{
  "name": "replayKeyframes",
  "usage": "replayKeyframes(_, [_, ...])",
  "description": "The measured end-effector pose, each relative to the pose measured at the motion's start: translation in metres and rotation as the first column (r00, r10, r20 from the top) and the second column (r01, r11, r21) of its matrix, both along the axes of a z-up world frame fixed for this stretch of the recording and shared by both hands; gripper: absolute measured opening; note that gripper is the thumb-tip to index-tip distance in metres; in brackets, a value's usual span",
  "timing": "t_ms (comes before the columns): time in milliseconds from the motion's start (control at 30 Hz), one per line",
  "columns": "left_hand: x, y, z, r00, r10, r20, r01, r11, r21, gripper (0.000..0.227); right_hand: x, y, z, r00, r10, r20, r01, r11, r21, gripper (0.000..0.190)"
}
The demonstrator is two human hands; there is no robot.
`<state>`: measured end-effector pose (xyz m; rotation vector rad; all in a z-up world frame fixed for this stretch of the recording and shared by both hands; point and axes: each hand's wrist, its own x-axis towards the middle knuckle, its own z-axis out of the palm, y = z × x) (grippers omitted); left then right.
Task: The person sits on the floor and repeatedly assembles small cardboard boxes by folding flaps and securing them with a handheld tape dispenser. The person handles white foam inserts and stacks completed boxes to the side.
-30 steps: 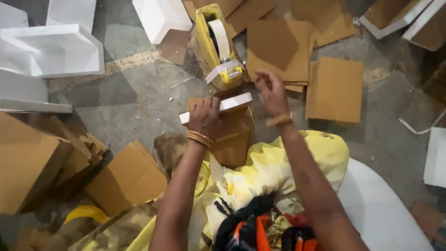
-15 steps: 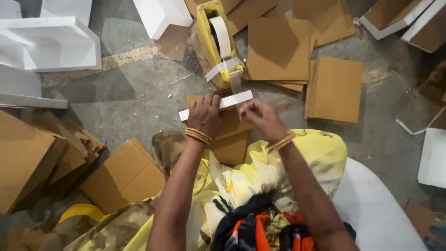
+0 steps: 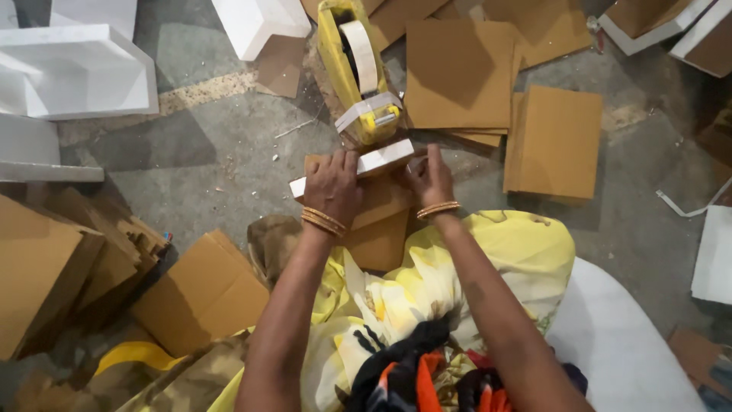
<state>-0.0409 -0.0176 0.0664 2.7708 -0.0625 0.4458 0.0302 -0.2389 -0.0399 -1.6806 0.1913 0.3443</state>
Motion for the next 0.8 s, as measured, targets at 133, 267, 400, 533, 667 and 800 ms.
replayKeyframes(133, [0.001, 0.001, 0.002, 1.0, -0.008, -0.004, 0.008, 1.0, 0.024, 0.034, 0.012, -0.006, 0.028, 0.915, 0.385, 0.119, -0.273, 0.809, -0.52, 0.072])
replayKeyframes(267, [-0.003, 0.004, 0.003, 1.0, -0.015, 0.026, 0.014, 0.999, 0.045, 0.037, 0.018, 0.004, 0.086, 0.83, 0.516, 0.213, -0.322, 0.754, -0.572, 0.072])
replayKeyframes(400, [-0.005, 0.003, 0.0, 1.0, 0.01, -0.019, -0.009, 0.999, 0.033, 0.032, 0.02, 0.014, 0.138, 0.881, 0.42, 0.216, -0.415, 0.907, -0.074, 0.07])
replayKeyframes(533, [-0.006, 0.0, -0.001, 0.999, -0.005, 0.042, 0.005, 1.0, 0.006, 0.036, 0.031, 0.036, 0.153, 0.829, 0.496, 0.259, -0.478, 0.868, -0.13, 0.07])
replayKeyframes(667, [-0.004, 0.004, -0.004, 0.999, 0.011, 0.049, -0.012, 1.0, 0.015, 0.033, 0.044, 0.056, 0.139, 0.866, 0.416, 0.278, -0.456, 0.885, 0.097, 0.075])
replayKeyframes(800, [-0.004, -0.001, -0.005, 0.998, -0.016, 0.053, 0.017, 1.0, -0.016, 0.035, 0.047, 0.056, 0.116, 0.933, 0.335, 0.134, -0.347, 0.935, 0.075, 0.081])
